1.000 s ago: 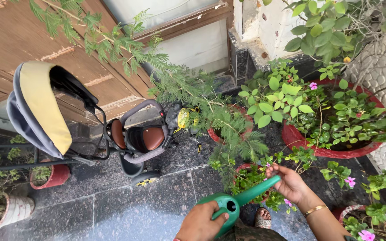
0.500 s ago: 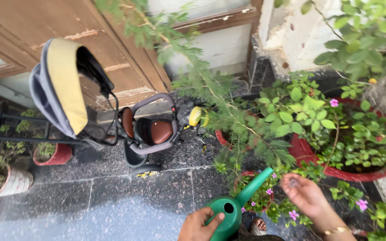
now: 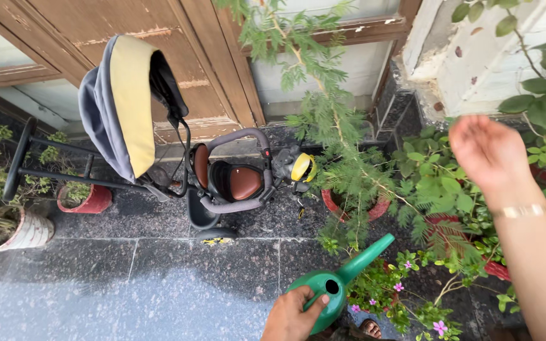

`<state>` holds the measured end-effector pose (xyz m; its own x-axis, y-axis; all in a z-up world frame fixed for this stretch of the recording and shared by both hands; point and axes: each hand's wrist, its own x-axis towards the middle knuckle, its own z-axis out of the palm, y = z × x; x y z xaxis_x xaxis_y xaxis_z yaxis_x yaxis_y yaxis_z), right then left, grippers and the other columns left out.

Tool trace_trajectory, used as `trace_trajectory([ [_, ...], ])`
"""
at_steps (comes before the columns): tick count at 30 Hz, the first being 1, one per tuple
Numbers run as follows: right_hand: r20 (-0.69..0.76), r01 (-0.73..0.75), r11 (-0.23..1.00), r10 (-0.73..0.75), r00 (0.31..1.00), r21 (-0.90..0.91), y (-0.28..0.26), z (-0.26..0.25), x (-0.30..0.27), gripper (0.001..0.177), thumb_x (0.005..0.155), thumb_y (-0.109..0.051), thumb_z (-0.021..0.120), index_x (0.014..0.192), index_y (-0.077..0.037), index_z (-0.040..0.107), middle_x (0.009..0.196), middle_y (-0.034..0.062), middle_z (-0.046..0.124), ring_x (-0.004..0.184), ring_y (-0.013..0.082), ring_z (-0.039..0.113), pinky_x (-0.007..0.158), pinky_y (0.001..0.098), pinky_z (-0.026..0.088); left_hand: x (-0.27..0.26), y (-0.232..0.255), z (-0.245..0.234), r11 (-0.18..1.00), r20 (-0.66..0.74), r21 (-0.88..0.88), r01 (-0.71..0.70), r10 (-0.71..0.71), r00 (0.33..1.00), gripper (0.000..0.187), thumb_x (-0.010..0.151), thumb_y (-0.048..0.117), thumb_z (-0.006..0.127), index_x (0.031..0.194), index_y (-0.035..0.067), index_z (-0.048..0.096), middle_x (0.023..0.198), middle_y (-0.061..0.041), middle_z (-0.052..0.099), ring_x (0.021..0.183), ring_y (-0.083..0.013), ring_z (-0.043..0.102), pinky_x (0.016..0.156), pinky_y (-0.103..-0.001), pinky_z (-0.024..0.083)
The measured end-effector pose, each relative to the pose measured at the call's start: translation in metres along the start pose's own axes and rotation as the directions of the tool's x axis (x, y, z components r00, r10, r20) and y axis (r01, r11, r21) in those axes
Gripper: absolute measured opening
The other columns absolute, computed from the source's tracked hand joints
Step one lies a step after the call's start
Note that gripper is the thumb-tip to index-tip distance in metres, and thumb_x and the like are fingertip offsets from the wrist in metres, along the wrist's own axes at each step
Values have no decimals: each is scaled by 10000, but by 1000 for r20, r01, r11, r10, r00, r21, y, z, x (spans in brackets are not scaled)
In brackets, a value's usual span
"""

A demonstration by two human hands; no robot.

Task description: The person waters several potted plants on a balcony using a green watering can, moving between different pots and occasionally touching the plant leaves by hand.

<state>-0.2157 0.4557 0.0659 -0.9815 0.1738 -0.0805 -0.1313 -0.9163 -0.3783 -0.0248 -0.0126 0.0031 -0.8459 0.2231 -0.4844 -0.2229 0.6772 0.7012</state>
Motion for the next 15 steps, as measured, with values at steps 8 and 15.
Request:
trace_trajectory([
  [8, -77, -138, 914, 118, 990, -380, 47, 29, 101, 239, 1147, -102, 411, 987, -3, 559, 1022, 123, 635, 980, 245, 674, 1024, 413, 618, 16, 3, -29, 1000, -8, 24, 2, -2, 1000, 437, 892, 516, 703, 850, 82, 685, 706, -155, 669, 733, -316, 719, 698, -441, 533],
  [15, -72, -95, 788, 65, 995, -608, 56, 50, 101, 284, 1170, -144, 382, 1006, -16, 576, 1052, 122, 652, 1040, 245, 679, 1060, 410, 603, 27, 2, -56, 996, -16, 89, -23, 24, 1000, 487, 908, 529, 688, 789, 59, 636, 671, -148, 640, 687, -328, 688, 673, -462, 515],
])
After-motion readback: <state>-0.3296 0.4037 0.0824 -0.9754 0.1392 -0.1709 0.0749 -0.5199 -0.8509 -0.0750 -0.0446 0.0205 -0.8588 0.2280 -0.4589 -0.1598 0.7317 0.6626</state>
